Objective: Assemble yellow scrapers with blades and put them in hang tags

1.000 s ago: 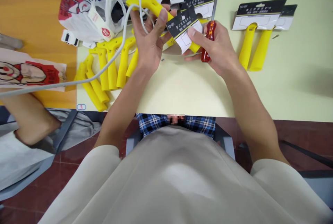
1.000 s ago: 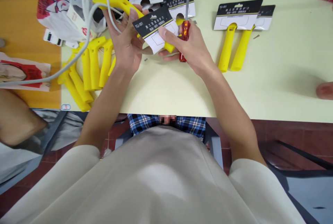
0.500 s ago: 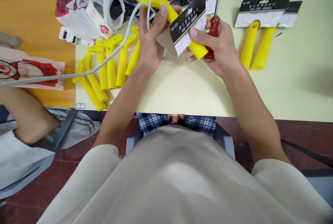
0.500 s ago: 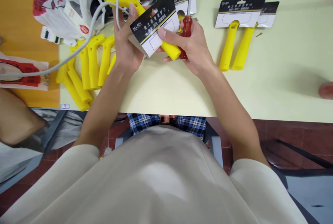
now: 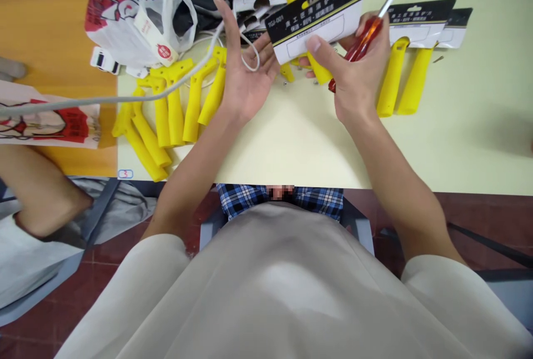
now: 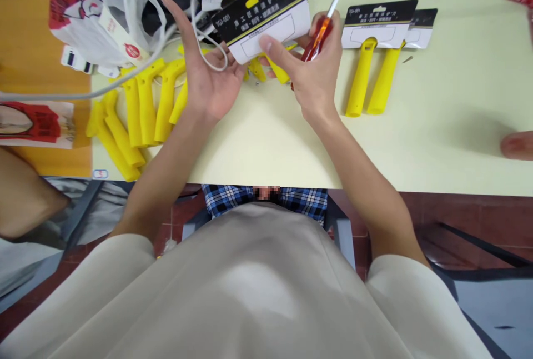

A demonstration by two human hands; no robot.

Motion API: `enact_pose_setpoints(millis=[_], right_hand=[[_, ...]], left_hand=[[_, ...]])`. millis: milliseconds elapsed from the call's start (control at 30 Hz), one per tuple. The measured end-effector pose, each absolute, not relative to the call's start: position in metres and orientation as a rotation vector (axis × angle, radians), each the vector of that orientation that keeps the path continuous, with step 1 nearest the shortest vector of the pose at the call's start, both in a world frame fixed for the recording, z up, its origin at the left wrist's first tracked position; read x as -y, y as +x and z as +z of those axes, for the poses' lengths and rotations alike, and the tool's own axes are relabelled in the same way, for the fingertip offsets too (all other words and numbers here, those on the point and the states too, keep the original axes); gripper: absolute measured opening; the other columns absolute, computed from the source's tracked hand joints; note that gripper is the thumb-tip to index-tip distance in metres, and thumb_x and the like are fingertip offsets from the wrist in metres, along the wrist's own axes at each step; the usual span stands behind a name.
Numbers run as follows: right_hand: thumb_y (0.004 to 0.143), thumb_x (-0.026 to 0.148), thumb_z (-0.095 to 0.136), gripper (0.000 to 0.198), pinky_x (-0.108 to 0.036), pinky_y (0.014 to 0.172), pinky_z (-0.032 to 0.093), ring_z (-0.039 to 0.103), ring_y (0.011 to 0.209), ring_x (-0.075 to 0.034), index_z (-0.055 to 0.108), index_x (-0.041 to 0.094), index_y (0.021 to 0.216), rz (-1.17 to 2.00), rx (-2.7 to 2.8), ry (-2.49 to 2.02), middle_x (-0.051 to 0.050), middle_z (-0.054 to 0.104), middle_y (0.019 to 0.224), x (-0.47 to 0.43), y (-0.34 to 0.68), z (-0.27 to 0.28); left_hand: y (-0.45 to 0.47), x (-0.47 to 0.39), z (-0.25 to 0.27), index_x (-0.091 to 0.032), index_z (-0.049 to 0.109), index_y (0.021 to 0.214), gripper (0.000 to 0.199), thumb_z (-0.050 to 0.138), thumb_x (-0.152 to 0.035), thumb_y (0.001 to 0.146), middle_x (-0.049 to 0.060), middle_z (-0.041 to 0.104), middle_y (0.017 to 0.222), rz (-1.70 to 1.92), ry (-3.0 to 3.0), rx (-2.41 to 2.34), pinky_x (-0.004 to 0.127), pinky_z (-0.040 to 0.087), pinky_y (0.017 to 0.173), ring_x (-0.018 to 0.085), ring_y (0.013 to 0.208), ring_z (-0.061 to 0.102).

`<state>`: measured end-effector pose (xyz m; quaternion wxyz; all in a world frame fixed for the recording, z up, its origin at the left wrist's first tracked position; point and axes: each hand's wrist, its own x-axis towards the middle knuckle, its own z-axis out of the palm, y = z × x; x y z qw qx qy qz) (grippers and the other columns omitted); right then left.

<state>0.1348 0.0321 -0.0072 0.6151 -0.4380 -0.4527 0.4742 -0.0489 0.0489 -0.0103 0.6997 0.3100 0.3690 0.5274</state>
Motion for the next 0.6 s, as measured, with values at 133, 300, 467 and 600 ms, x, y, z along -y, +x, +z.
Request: enact_pose_setpoints(millis=[133, 300, 467, 600], right_hand=[[0.077, 0.051, 0.096, 0.077, -0.024, 0.085, 0.067, 0.067, 0.101, -0.005, 0.033, 0.019, 0.106, 0.855, 1.010, -0.970, 0.000, 0.061, 0.117, -0.042, 0.140, -0.016], [0.081, 0.052, 0.092, 0.073, -0.021, 0.089, 0.067, 0.062, 0.099, -0.002, 0.034, 0.020, 0.112, 0.788, 0.963, -0.915, -0.001, 0.053, 0.113, -0.045, 0.139, -0.021], [0.085, 0.057, 0.086, 0.072, -0.027, 0.108, 0.068, 0.063, 0.109, -0.005, 0.030, 0.022, 0.112, 0.862, 0.997, -0.960, -0.001, 0.058, 0.126, -0.043, 0.135, -0.022], [0.080, 0.055, 0.088, 0.072, -0.028, 0.112, 0.066, 0.062, 0.113, -0.005, 0.034, 0.022, 0.115, 0.996, 0.966, -0.894, 0.001, 0.060, 0.128, -0.045, 0.135, -0.027]], left_hand=[[-0.049, -0.045, -0.021, -0.024, 0.076, 0.113, 0.075, 0.023, -0.078, 0.116, 0.003, 0.078, 0.147, 1.088, 0.630, -0.619, 0.035, 0.048, 0.136, 0.026, 0.160, 0.055], [-0.038, -0.033, -0.021, -0.020, 0.077, 0.113, 0.082, 0.023, -0.081, 0.115, 0.006, 0.081, 0.140, 1.010, 0.590, -0.521, 0.034, 0.044, 0.138, 0.026, 0.159, 0.057], [-0.023, -0.016, -0.016, -0.020, 0.077, 0.119, 0.051, 0.049, -0.063, 0.120, 0.005, 0.081, 0.129, 0.927, 0.590, -0.588, 0.042, 0.052, 0.131, 0.028, 0.148, 0.068], [-0.015, -0.007, -0.016, -0.021, 0.077, 0.121, 0.026, 0.064, -0.044, 0.118, 0.004, 0.081, 0.119, 0.951, 0.614, -0.713, 0.038, 0.056, 0.124, 0.025, 0.143, 0.071]])
